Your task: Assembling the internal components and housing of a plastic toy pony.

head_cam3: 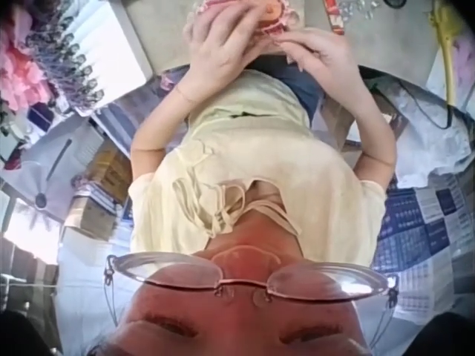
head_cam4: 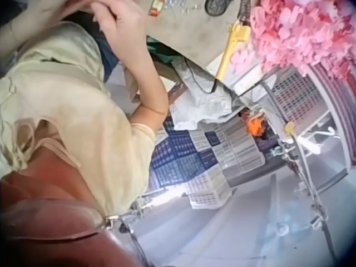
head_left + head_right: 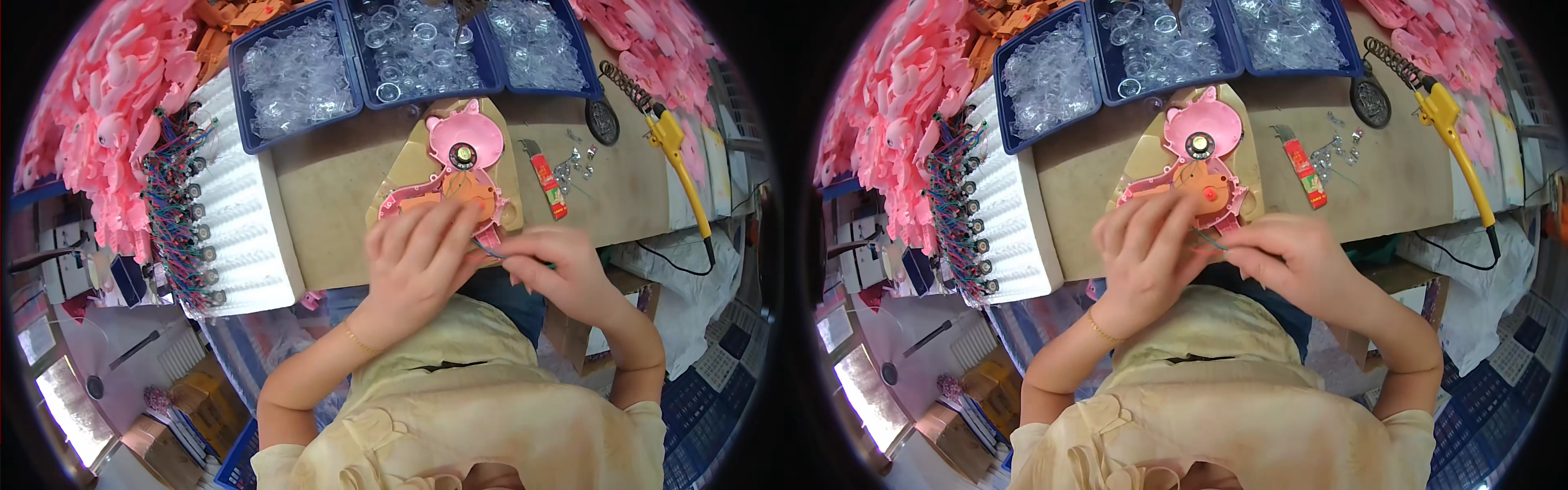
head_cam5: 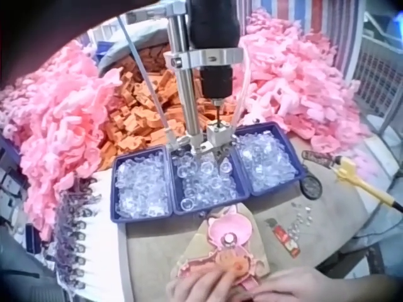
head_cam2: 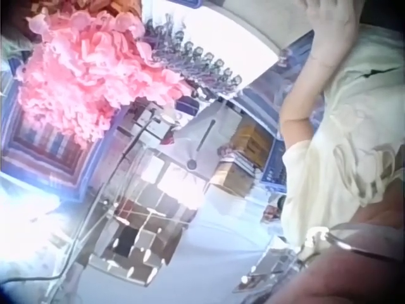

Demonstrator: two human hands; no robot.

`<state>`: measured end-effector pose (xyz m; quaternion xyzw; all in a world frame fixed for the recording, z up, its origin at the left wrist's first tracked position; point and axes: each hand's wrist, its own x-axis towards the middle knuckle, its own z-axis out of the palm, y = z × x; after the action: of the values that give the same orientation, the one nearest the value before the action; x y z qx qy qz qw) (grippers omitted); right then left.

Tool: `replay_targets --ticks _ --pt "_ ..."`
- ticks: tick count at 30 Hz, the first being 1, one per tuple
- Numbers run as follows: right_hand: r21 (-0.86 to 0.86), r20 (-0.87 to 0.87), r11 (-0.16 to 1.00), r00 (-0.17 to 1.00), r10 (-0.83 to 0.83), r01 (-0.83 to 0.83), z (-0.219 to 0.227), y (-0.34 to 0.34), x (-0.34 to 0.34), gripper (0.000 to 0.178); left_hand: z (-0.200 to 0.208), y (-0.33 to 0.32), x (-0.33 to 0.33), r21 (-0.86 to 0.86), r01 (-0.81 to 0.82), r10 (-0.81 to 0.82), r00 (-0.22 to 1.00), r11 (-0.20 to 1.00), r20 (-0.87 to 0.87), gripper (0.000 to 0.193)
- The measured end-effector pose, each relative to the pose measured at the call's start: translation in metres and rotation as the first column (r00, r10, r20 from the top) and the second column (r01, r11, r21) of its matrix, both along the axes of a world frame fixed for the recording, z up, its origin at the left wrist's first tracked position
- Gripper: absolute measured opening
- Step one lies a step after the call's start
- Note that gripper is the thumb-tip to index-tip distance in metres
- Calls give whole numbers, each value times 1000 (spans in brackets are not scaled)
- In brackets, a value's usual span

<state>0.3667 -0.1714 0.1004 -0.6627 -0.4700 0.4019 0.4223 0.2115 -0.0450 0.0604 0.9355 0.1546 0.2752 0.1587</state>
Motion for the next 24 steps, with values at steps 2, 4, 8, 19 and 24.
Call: replay_targets --ticks 2,4,8,19,24 --pt "-158 -191 982 973 -130 100 5 5 5 12 -6 -3 11 28 37 -38 999 999 33 36" --pt "-300 -390 934 869 -304 193 4 10 10 10 -7 0 14 26 59 -60 997 998 51 34" --pt "-177 -155 963 960 -232 204 -2 14 16 7 -6 7 13 23 137 -138 983 990 119 29" --pt "-250 -505 964 837 -211 92 -1 22 16 9 0 -2 10 -147 145 -130 986 978 105 36" --pt "-240 -479 964 850 -219 113 -4 16 21 10 0 1 18 -58 167 -163 984 984 73 35"
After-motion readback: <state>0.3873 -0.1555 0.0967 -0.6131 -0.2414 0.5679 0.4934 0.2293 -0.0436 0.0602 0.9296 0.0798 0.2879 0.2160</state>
